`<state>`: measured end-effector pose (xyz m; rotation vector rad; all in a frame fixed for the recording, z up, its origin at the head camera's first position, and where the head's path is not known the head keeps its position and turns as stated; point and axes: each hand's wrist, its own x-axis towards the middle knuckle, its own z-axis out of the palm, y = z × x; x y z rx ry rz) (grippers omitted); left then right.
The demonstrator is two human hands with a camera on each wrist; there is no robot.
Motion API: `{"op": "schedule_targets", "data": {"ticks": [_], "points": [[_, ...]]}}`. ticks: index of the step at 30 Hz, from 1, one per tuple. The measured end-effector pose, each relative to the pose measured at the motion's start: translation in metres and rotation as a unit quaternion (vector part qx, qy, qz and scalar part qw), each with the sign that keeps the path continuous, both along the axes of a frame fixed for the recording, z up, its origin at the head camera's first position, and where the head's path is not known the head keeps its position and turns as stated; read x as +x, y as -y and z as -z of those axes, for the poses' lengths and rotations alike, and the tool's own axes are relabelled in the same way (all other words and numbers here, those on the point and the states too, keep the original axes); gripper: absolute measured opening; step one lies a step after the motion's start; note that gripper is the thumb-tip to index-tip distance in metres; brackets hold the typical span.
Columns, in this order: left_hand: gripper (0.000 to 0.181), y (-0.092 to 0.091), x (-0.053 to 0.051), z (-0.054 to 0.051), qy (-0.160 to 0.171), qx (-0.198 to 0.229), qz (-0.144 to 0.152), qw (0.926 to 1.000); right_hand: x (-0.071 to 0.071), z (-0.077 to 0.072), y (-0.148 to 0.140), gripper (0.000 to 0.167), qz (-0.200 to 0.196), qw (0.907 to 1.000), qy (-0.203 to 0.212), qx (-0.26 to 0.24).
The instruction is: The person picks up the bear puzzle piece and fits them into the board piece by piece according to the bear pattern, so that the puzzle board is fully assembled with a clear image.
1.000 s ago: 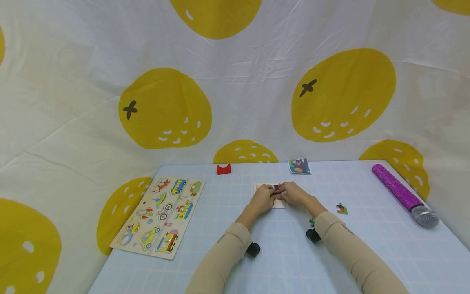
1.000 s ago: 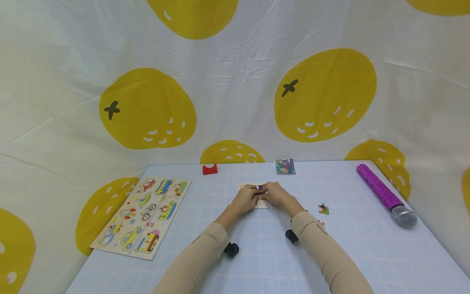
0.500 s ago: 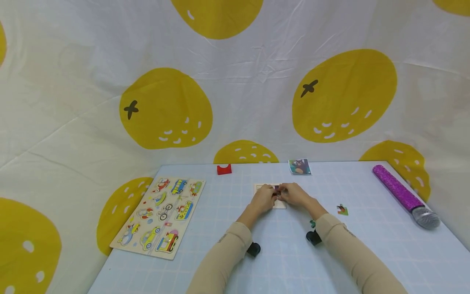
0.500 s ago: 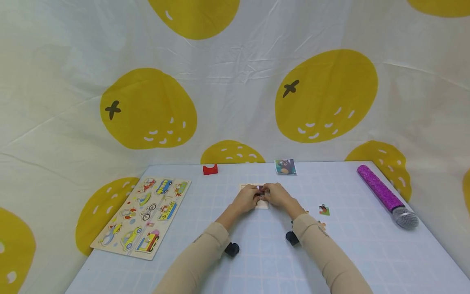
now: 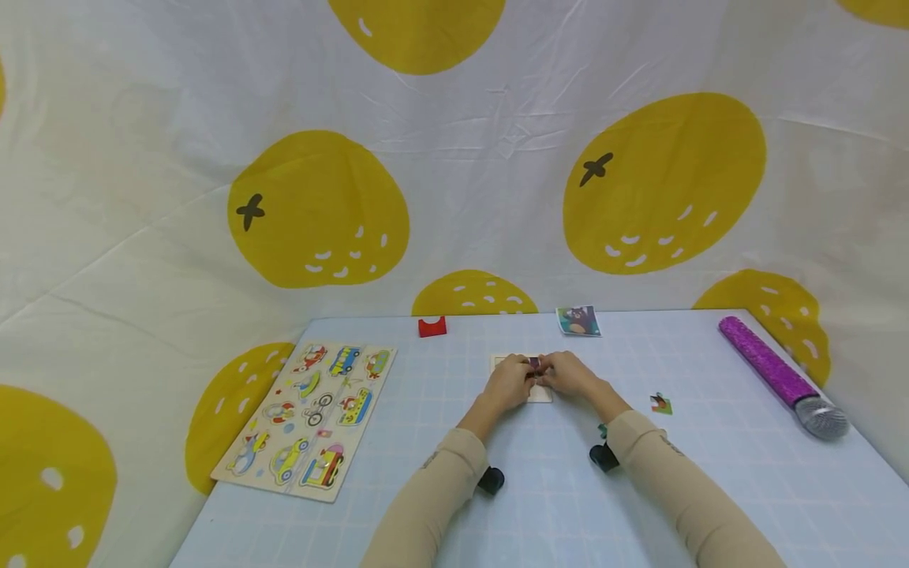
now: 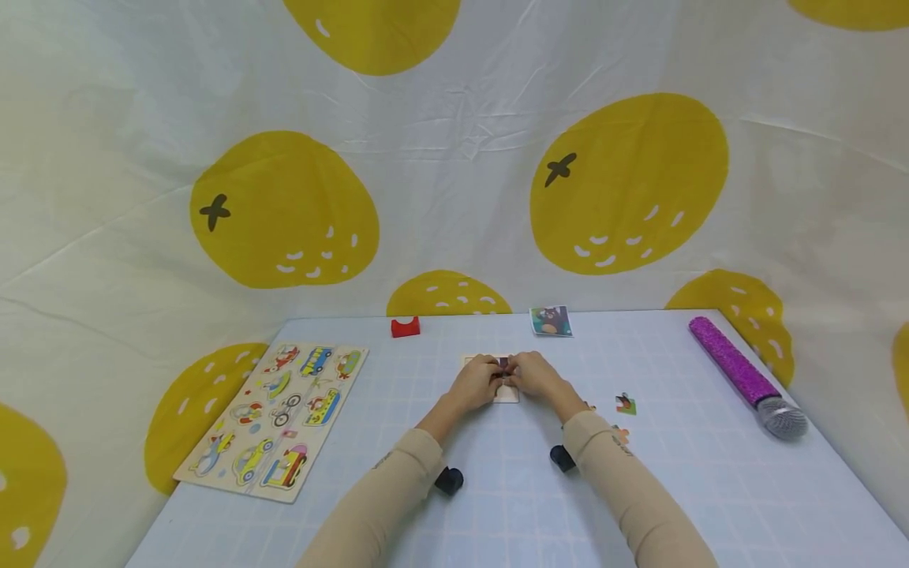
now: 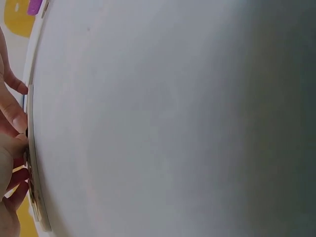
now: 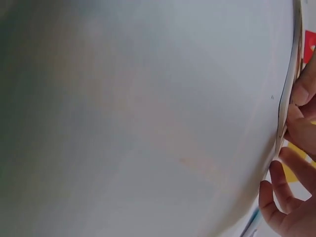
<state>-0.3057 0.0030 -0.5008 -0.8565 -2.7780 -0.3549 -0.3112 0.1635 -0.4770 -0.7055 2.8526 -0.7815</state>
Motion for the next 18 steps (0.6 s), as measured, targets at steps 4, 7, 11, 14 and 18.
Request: {"op": "schedule_targets", "data": {"ticks": [4,7,11,14,18], "points": [[0.017,0.002,-0.001,0.001,0.015,0.014,-0.002,0.9998,0.000,0.000,0.002,0.031,-0.006,0.9997,-0.010,0.019],[0.016,0.003,-0.002,0.001,0.023,0.040,-0.002,0.9989,0.001,-0.001,0.004,0.033,-0.014,0.9991,-0.017,0.036],[0.012,0.006,-0.005,-0.002,0.040,0.068,-0.007,0.9968,0.002,-0.003,0.006,0.029,-0.021,0.9975,-0.032,0.060],[0.010,0.008,-0.007,-0.006,0.060,0.080,-0.004,0.9950,0.003,-0.006,0.007,0.023,-0.034,0.9950,-0.048,0.081],[0.011,0.013,-0.008,-0.007,0.081,0.117,0.006,0.9898,0.002,-0.010,0.009,0.019,-0.040,0.9943,-0.035,0.092]]}}
